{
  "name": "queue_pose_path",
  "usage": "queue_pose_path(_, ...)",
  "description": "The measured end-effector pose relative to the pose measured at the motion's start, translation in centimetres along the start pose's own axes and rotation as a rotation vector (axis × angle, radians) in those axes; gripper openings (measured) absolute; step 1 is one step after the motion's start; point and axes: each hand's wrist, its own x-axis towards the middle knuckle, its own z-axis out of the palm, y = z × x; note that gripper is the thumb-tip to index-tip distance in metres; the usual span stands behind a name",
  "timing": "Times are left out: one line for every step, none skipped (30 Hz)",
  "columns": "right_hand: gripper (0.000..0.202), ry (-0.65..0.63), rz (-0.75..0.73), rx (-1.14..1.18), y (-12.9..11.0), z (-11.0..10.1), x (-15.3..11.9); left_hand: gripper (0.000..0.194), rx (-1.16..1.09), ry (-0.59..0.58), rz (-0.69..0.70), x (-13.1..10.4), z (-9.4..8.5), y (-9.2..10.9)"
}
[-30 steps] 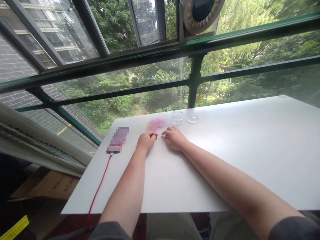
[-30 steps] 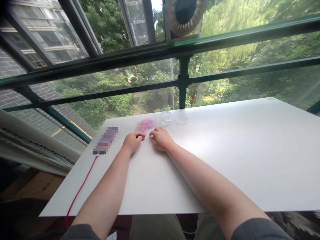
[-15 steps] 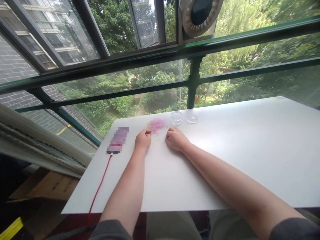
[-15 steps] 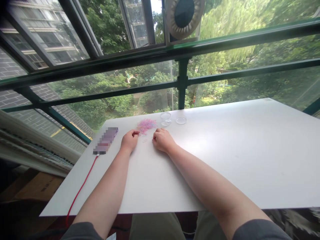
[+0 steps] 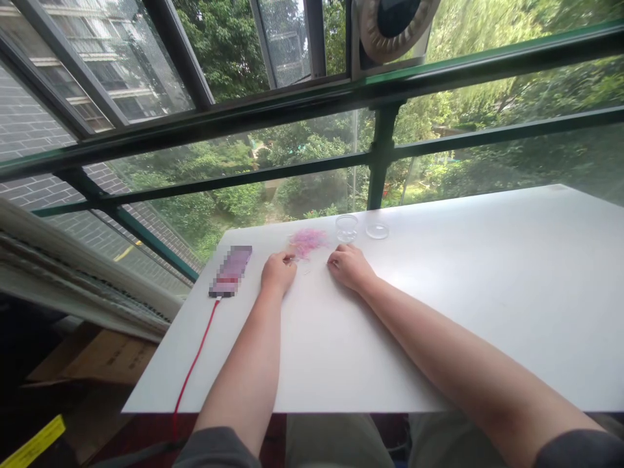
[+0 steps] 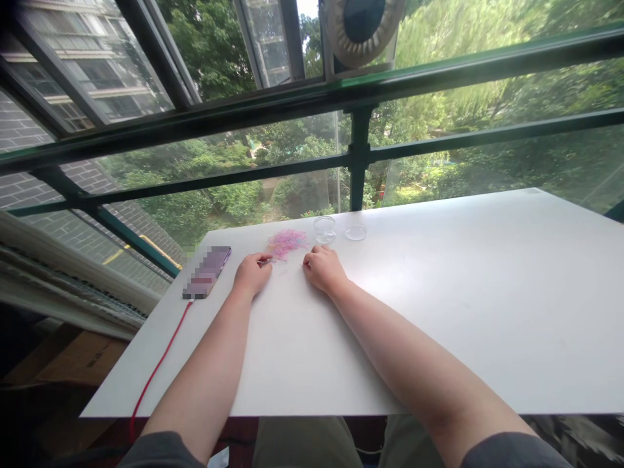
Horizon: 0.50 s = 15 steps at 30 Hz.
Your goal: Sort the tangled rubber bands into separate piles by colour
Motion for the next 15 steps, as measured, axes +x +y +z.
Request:
queue_pose_path(0.020,0.000,0.003,0.003,0.04,-0.03,0.04,0.028,0.003,-0.003,0.002,-0.03,0.00,0.07)
queue_pose_path(0.020,0.000,0.005,0.005,0.08,-0.06,0.07,0.026,0.007,-0.005,0.003,-0.07,-0.03,0.14)
queue_pose_path(0.019,0.002,0.005,0.005,0.10,-0.09,0.08,0.024,0.010,-0.006,0.002,-0.10,-0.08,0.21)
queue_pose_path(0.019,0.003,0.004,0.003,0.11,-0.11,0.08,0.023,0.013,-0.005,0.001,-0.14,-0.15,0.29)
queue_pose_path(0.018,0.004,0.003,0.002,0.11,-0.14,0.07,0.021,0.017,-0.004,-0.002,-0.18,-0.23,0.37)
queue_pose_path(0.017,0.004,0.001,0.000,0.11,-0.16,0.05,0.020,0.020,-0.003,-0.004,-0.22,-0.31,0.46)
queue_pose_path(0.016,0.003,-0.002,-0.001,0.09,-0.18,0.02,0.019,0.024,-0.002,-0.007,-0.25,-0.39,0.54)
queue_pose_path(0.014,0.002,-0.004,0.000,0.08,-0.20,0.00,0.019,0.026,-0.002,-0.008,-0.29,-0.45,0.61)
queue_pose_path(0.014,0.001,-0.006,0.002,0.06,-0.22,-0.02,0.018,0.029,-0.003,-0.010,-0.32,-0.50,0.66)
queue_pose_path(0.015,0.001,-0.008,0.007,0.05,-0.24,-0.03,0.017,0.030,-0.006,-0.010,-0.35,-0.53,0.70)
queue_pose_path(0.017,0.002,-0.009,0.012,0.04,-0.24,-0.03,0.017,0.032,-0.009,-0.011,-0.37,-0.55,0.71)
queue_pose_path(0.019,0.003,-0.011,0.015,0.04,-0.25,-0.03,0.016,0.033,-0.013,-0.012,-0.38,-0.55,0.70)
queue_pose_path(0.020,0.003,-0.011,0.016,0.03,-0.24,-0.02,0.016,0.034,-0.016,-0.014,-0.38,-0.55,0.66)
queue_pose_path(0.021,-0.001,-0.011,0.014,0.04,-0.23,-0.01,0.016,0.035,-0.019,-0.016,-0.38,-0.53,0.62)
queue_pose_path(0.021,-0.008,-0.010,0.010,0.05,-0.21,0.01,0.016,0.036,-0.023,-0.019,-0.37,-0.51,0.56)
